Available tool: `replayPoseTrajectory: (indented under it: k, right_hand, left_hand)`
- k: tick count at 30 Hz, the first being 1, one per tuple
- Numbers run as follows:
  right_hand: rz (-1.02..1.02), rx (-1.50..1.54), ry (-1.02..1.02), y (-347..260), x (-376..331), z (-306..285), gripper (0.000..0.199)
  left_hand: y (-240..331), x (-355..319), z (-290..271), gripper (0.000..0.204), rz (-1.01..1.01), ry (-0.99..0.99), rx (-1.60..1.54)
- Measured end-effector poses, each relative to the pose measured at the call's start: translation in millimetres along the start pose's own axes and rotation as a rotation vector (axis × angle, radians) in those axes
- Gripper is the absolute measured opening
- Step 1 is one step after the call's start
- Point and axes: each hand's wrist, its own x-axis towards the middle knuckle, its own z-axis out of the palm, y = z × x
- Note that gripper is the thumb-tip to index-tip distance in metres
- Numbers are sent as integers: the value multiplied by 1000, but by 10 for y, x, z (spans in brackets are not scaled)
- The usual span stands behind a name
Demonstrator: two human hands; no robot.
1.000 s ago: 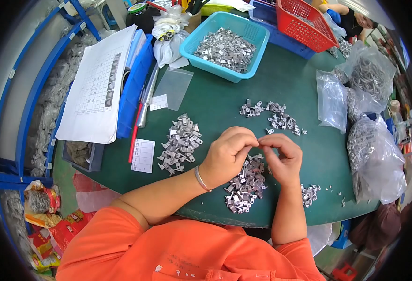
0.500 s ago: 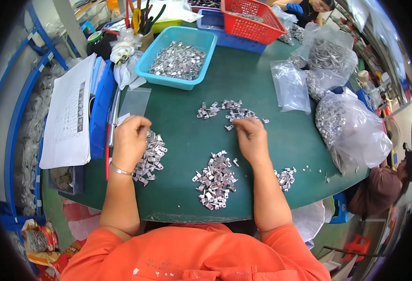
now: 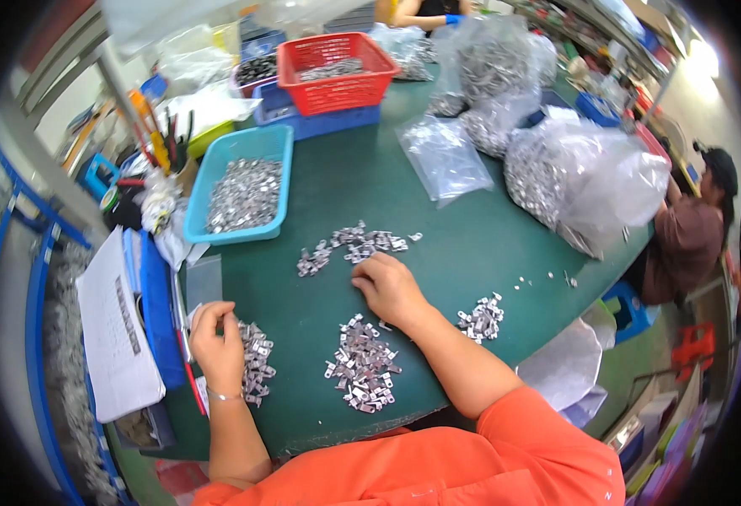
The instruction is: The person sits at a green workbench and assembles small silver metal hardware components by hand. They pick up individual pieces from a pile, fit them together, and place the assembled units into a light blue plastic basket. The process is repetitive and involves handling small parts one by one.
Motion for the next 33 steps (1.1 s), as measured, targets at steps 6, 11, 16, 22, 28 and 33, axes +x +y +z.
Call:
replayPoseTrajectory:
  k: [6, 11, 16, 22, 28, 33]
  right_hand:
    - [22, -27, -1, -22, -28, 46, 3]
    - [35, -120, -44, -16, -53, -10, 8]
    - [22, -5, 74, 71, -32, 61, 5]
    - [94, -29, -17, -93, -27, -34, 8]
    - [87, -46, -56, -32, -82, 0, 16]
    - [73, -12, -13, -47, -49, -8, 15]
  left_hand:
    - [440, -290, 201, 10, 102, -327, -212]
    - [499, -374, 310, 10, 172, -574, -300]
    - [423, -372, 343, 13, 152, -787, -276]
    - [405, -352, 329, 16, 139, -827, -292]
    - [388, -345, 326, 19, 134, -853, -310]
    - [356, -333, 353, 19, 114, -855, -336]
